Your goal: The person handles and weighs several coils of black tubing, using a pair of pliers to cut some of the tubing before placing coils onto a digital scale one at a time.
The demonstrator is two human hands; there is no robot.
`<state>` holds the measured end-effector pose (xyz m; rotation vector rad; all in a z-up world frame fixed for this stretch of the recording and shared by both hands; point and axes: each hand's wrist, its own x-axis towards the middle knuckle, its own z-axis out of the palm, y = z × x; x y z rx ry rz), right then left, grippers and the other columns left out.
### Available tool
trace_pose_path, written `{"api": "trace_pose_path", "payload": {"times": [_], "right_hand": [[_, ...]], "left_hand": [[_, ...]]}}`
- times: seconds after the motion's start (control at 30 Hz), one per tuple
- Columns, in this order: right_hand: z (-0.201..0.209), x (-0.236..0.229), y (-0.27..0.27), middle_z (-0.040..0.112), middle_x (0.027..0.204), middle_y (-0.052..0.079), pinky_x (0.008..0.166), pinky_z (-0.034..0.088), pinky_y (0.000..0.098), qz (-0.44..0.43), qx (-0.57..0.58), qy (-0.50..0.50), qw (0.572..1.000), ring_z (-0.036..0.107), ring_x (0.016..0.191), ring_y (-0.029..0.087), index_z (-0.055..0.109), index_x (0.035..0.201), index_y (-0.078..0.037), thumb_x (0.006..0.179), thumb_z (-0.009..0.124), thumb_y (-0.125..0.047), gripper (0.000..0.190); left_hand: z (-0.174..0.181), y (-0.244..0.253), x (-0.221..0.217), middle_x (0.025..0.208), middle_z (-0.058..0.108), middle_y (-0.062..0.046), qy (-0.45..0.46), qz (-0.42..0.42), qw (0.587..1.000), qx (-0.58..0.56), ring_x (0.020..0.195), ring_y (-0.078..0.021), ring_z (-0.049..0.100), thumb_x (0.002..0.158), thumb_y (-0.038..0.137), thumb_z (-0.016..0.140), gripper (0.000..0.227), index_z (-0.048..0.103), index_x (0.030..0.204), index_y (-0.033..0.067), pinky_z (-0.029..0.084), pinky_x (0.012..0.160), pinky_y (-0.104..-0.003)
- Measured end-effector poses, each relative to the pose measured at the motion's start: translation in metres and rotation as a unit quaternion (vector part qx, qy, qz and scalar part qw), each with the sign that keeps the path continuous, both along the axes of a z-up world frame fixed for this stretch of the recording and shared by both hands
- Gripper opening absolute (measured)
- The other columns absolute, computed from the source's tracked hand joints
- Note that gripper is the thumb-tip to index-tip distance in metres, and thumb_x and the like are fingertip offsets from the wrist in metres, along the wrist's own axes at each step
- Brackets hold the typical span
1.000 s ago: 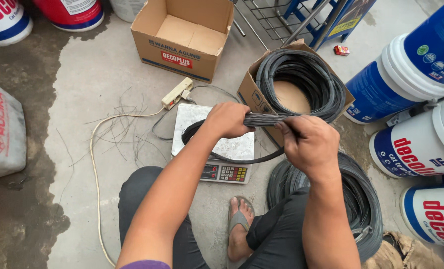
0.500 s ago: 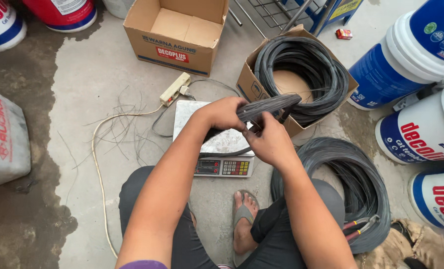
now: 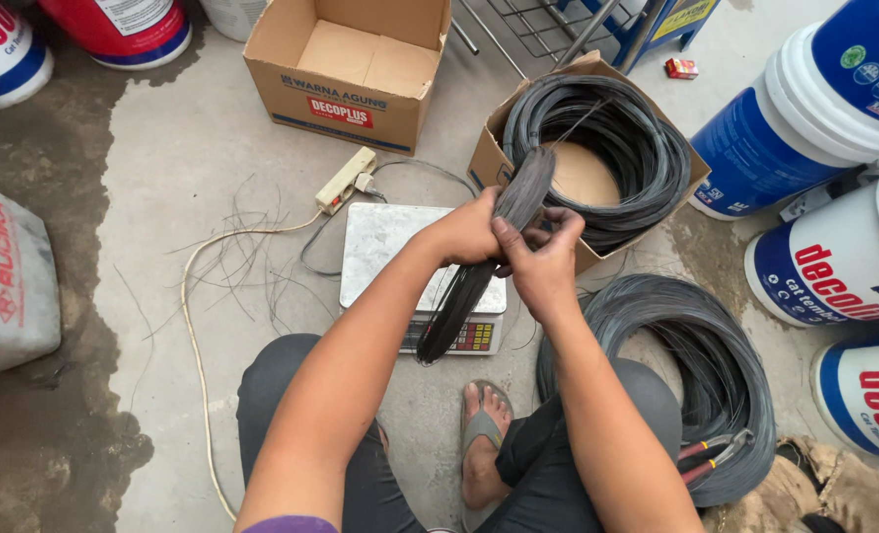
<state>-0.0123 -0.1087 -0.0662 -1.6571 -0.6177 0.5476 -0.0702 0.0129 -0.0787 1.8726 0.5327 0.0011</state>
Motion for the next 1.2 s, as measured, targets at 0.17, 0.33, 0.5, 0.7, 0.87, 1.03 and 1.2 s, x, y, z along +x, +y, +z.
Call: {"api": "trace_pose_path", "payload": {"times": [0.17, 0.33, 0.5, 0.7, 0.87, 1.03, 1.2], "right_hand": [[-0.005, 0.008, 0.000, 0.050, 0.083, 0.025, 0.034, 0.044, 0.0237, 0.177, -0.036, -0.034, 0.983, 0.057, 0.055, 0.026, 0.026, 0.136, -0.017, 0.079, 0.058, -0.049, 0.073], [-0.001, 0.018, 0.011, 0.049, 0.046, 0.014, 0.017, 0.029, 0.0185, 0.138, -0.065, 0.111, 0.982, 0.048, 0.028, 0.019, 0.057, 0.119, -0.021, 0.084, 0.046, -0.057, 0.051], [-0.033, 0.038, 0.022, 0.053, 0.061, 0.008, 0.028, 0.038, 0.0205, -0.043, -0.001, 0.077, 0.996, 0.050, 0.042, 0.013, 0.068, 0.092, -0.010, 0.072, 0.073, -0.015, 0.021], [-0.040, 0.064, 0.028, 0.055, 0.061, 0.007, 0.030, 0.040, 0.0197, -0.142, 0.080, 0.124, 0.979, 0.053, 0.042, 0.012, 0.065, 0.085, -0.008, 0.073, 0.072, -0.011, 0.014], [-0.049, 0.074, 0.035, 0.051, 0.062, 0.005, 0.024, 0.032, 0.0181, -0.166, 0.113, 0.150, 0.968, 0.046, 0.034, 0.012, 0.063, 0.091, -0.011, 0.078, 0.071, -0.018, 0.017], [-0.017, 0.050, 0.029, 0.045, 0.070, 0.008, 0.021, 0.029, 0.0202, -0.092, 0.108, 0.157, 0.977, 0.041, 0.032, 0.014, 0.053, 0.111, -0.014, 0.083, 0.067, -0.032, 0.036], [-0.021, 0.027, 0.031, 0.060, 0.094, 0.023, 0.061, 0.055, 0.0265, -0.088, 0.140, 0.137, 0.977, 0.065, 0.074, 0.021, 0.012, 0.141, -0.012, 0.066, 0.083, -0.010, 0.103]], "left_hand": [[-0.011, 0.005, 0.001, 0.118, 0.054, -0.019, -0.009, 0.007, 0.998, -0.054, 0.113, -0.0311, 0.051, 0.046, 0.038, 0.082, 0.111, 0.023, 0.134, 0.0046, 0.043, 0.096, -0.043], [0.011, -0.002, -0.011, 0.118, 0.053, -0.023, 0.017, -0.049, 0.998, -0.021, 0.111, -0.0346, 0.052, 0.056, 0.036, 0.079, 0.109, 0.017, 0.136, -0.0044, 0.046, 0.090, -0.047], [0.002, -0.014, -0.019, 0.121, 0.047, -0.031, -0.064, 0.005, 0.962, -0.265, 0.108, -0.0379, 0.053, 0.057, 0.022, 0.081, 0.115, 0.006, 0.144, 0.0109, 0.048, 0.084, -0.046], [-0.072, -0.015, -0.011, 0.066, 0.060, -0.005, -0.040, -0.049, 0.980, -0.186, 0.068, -0.0193, 0.060, 0.041, 0.028, 0.088, 0.052, 0.065, 0.081, 0.0050, 0.045, 0.064, -0.026], [-0.012, -0.031, -0.027, 0.062, 0.061, -0.004, 0.027, 0.041, 0.996, -0.073, 0.069, -0.0191, 0.062, 0.050, 0.036, 0.078, 0.037, 0.064, 0.073, 0.0103, 0.046, 0.065, -0.027], [0.030, -0.032, -0.026, 0.045, 0.055, -0.003, 0.055, 0.129, 0.990, -0.021, 0.051, -0.0162, 0.062, 0.062, 0.039, 0.066, 0.028, 0.060, 0.063, 0.0115, 0.046, 0.055, -0.025], [0.022, -0.017, -0.012, 0.060, 0.059, -0.014, 0.008, 0.111, 0.989, 0.102, 0.071, -0.0328, 0.063, 0.069, 0.042, 0.061, 0.034, 0.058, 0.073, 0.0086, 0.047, 0.062, -0.038]]}}
